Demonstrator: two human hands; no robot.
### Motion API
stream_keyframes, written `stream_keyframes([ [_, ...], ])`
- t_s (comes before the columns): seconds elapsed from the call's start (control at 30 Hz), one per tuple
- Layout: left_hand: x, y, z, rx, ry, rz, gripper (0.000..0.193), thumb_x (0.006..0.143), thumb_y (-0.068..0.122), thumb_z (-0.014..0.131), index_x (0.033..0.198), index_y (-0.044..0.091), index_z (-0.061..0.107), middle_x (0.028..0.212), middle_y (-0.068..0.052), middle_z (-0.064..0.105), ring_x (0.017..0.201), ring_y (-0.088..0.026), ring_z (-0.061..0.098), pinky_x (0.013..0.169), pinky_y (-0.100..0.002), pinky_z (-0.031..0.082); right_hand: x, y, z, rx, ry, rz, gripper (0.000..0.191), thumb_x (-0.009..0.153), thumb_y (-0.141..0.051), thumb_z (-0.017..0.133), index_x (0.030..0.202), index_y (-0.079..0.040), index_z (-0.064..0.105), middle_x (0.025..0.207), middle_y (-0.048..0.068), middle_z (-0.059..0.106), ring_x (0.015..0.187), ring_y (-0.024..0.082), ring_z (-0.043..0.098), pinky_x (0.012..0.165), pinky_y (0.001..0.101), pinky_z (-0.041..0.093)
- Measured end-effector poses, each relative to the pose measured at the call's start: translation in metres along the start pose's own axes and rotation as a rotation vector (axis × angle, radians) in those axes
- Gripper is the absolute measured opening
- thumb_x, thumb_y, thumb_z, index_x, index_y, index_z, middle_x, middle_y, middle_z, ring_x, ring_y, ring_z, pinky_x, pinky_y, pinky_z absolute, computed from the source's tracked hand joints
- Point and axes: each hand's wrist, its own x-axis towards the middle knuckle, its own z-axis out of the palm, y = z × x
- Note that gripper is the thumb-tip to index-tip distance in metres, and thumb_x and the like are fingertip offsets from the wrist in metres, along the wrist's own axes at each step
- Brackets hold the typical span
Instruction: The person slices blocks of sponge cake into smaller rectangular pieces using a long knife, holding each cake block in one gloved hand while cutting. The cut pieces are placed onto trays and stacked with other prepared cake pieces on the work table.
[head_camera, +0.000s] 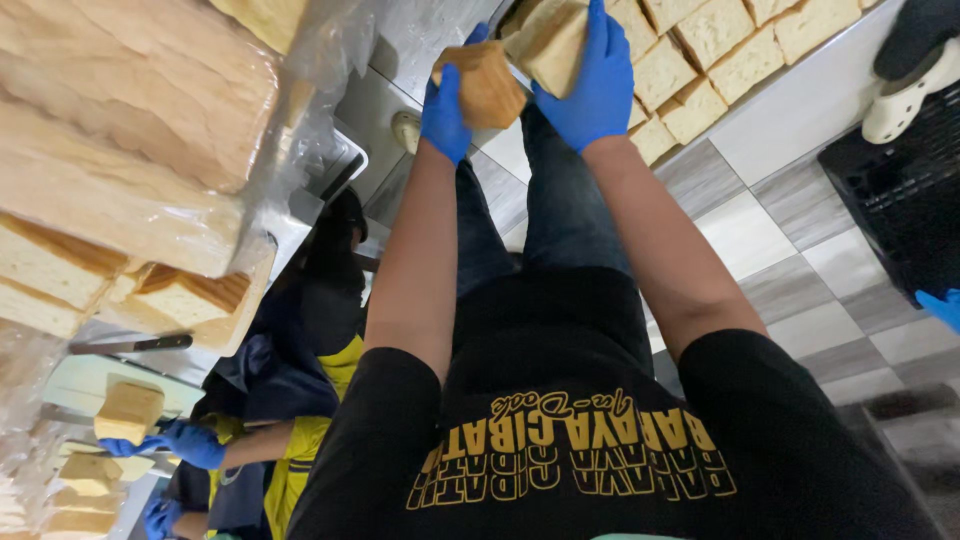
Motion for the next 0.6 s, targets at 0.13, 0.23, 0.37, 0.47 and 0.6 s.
stream_keyframes([
  [0.13, 0.022, 0.005, -0.005, 0.339, -0.174, 0.118, 0.059, 0.107, 0.032, 0.067, 0.150, -0.003, 0.050, 0.143, -0.014, 0.063, 0.133, -0.024, 0.060, 0.117, -0.040, 0.049, 0.007, -0.005, 0.023, -0.119, 0.055, -0.037, 0.104, 0.083, -0.040, 0.094, 0.157, -0.002, 0.031, 0.148, 0.024, 0.047, 0.134, 0.044, 0.046, 0.113, 0.0517, 0.038],
  [0.23, 0.029, 0.008, -0.007, 0.122, -0.203, 0.026, 0.062, 0.103, 0.031, 0.068, 0.151, 0.000, 0.043, 0.144, -0.012, 0.061, 0.135, -0.024, 0.058, 0.117, -0.039, 0.046, 0.012, -0.006, 0.034, -0.180, 0.080, -0.023, 0.098, 0.083, -0.039, 0.091, 0.154, -0.001, 0.036, 0.146, 0.024, 0.048, 0.133, 0.044, 0.045, 0.113, 0.0524, 0.036],
  [0.37, 0.028, 0.011, -0.009, 0.075, -0.278, -0.020, 0.063, 0.102, 0.035, 0.070, 0.149, 0.000, 0.045, 0.145, -0.011, 0.061, 0.136, -0.023, 0.058, 0.118, -0.039, 0.046, 0.013, -0.003, 0.041, -0.205, 0.147, -0.057, 0.099, 0.082, -0.041, 0.095, 0.151, 0.000, 0.037, 0.146, 0.026, 0.046, 0.132, 0.045, 0.044, 0.110, 0.0531, 0.037],
  [0.47, 0.028, 0.008, -0.013, 0.186, -0.268, -0.002, 0.064, 0.102, 0.036, 0.071, 0.148, -0.001, 0.048, 0.143, -0.012, 0.061, 0.134, -0.023, 0.058, 0.117, -0.039, 0.047, 0.005, 0.011, 0.033, -0.090, 0.103, -0.011, 0.100, 0.079, -0.034, 0.096, 0.154, -0.003, 0.037, 0.147, 0.024, 0.047, 0.132, 0.046, 0.046, 0.113, 0.0499, 0.040],
  [0.6, 0.019, -0.005, -0.029, 0.097, -0.229, -0.059, 0.060, 0.104, 0.041, 0.064, 0.145, -0.001, 0.051, 0.140, -0.010, 0.063, 0.131, -0.021, 0.061, 0.114, -0.038, 0.049, -0.020, 0.036, 0.014, 0.038, 0.308, 0.047, 0.107, 0.083, -0.019, 0.098, 0.160, -0.001, 0.026, 0.154, 0.023, 0.045, 0.143, 0.044, 0.044, 0.124, 0.0481, 0.037],
])
